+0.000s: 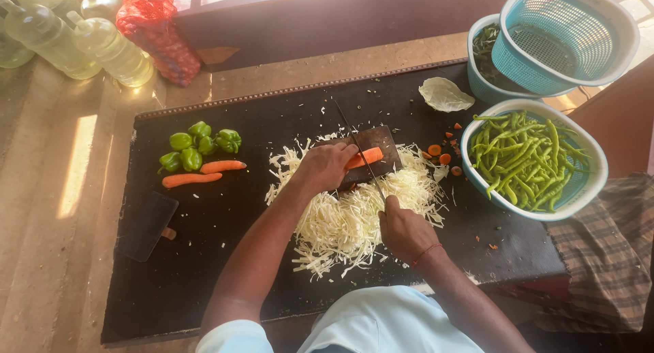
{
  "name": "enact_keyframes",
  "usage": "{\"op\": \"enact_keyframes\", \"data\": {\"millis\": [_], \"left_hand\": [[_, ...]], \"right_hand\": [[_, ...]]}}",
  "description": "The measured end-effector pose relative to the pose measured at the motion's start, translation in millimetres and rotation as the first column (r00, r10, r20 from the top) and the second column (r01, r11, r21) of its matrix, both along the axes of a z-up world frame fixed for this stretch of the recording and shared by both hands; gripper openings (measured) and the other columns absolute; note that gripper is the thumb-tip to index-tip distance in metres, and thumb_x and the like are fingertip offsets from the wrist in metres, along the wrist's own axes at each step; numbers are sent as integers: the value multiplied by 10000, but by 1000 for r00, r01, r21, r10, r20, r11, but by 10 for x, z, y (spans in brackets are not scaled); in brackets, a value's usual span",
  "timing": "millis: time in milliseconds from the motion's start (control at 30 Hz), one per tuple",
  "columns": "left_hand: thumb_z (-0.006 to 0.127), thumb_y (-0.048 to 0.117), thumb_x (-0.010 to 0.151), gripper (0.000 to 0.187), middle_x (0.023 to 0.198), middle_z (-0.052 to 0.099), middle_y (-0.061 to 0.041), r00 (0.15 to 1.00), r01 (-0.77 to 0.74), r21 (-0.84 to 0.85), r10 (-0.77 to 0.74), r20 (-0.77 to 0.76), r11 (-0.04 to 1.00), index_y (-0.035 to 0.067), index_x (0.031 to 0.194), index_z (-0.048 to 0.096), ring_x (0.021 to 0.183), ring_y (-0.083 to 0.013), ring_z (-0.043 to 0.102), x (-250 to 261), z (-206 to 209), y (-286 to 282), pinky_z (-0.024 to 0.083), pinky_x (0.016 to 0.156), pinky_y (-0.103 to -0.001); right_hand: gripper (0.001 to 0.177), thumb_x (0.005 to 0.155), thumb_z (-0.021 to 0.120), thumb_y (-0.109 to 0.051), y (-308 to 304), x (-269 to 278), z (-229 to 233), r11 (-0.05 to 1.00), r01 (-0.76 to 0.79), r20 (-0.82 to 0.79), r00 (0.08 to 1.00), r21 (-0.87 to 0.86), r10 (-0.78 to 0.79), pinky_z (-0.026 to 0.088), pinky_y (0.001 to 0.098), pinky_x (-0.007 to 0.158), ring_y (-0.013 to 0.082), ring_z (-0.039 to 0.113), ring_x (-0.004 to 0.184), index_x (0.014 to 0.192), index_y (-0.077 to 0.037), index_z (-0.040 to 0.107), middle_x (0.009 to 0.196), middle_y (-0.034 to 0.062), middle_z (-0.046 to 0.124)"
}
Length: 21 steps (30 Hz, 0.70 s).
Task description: The person slices a carrot into sections with a knife on a wooden block and then juliennes those sections into thin strips, mixing them into a pile of shredded cabbage.
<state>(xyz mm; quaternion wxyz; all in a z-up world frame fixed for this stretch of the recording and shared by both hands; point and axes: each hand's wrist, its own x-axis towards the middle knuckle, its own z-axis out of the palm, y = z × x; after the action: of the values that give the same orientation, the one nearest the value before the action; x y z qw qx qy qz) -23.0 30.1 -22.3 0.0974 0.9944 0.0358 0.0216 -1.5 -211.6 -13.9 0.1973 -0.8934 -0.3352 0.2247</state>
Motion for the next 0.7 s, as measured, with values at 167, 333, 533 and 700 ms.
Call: {"op": "enact_keyframes", "data": {"millis": [167,333,533,700], "left_hand": [[732,136,876,455,1092,688,-87,993,-1,28,4,-121,1000,107,1295,558,991,-292,724,47,64,-26,588,847,-434],[765,136,843,436,1094,690,-87,999,-13,3,13,-31,1000,94,1235,579,1006,-300,717,20,17,0,583,856,-443],[763,118,842,475,1062,692,-79,998,-35,42,37,-57,998,139,1285,590,981,-268,720,45,-47,22,583,860,-423],[710,29,862,450,1087,697,-51,998,-2,131,11,-66,991,150,1282,605,1003,-237,719,19,-147,-120,599,864,-392]], "right_hand": [[266,1033,448,-286,75,29,-190,998,2,-75,997,-56,-6,510,590,696,489,678,704,1029,-21,423,714,291,675],[294,1037,450,-279,352,181,-433,1000,4,-85,996,-15,-6,503,593,750,508,674,774,1062,13,430,774,315,675],[321,1041,450,-303,271,233,-437,998,-59,-82,995,-31,56,511,581,782,485,686,821,1061,18,461,831,308,684],[309,1058,411,-287,486,200,-270,996,31,-235,971,-85,-50,546,572,770,469,701,817,1079,18,456,878,303,685]]}}
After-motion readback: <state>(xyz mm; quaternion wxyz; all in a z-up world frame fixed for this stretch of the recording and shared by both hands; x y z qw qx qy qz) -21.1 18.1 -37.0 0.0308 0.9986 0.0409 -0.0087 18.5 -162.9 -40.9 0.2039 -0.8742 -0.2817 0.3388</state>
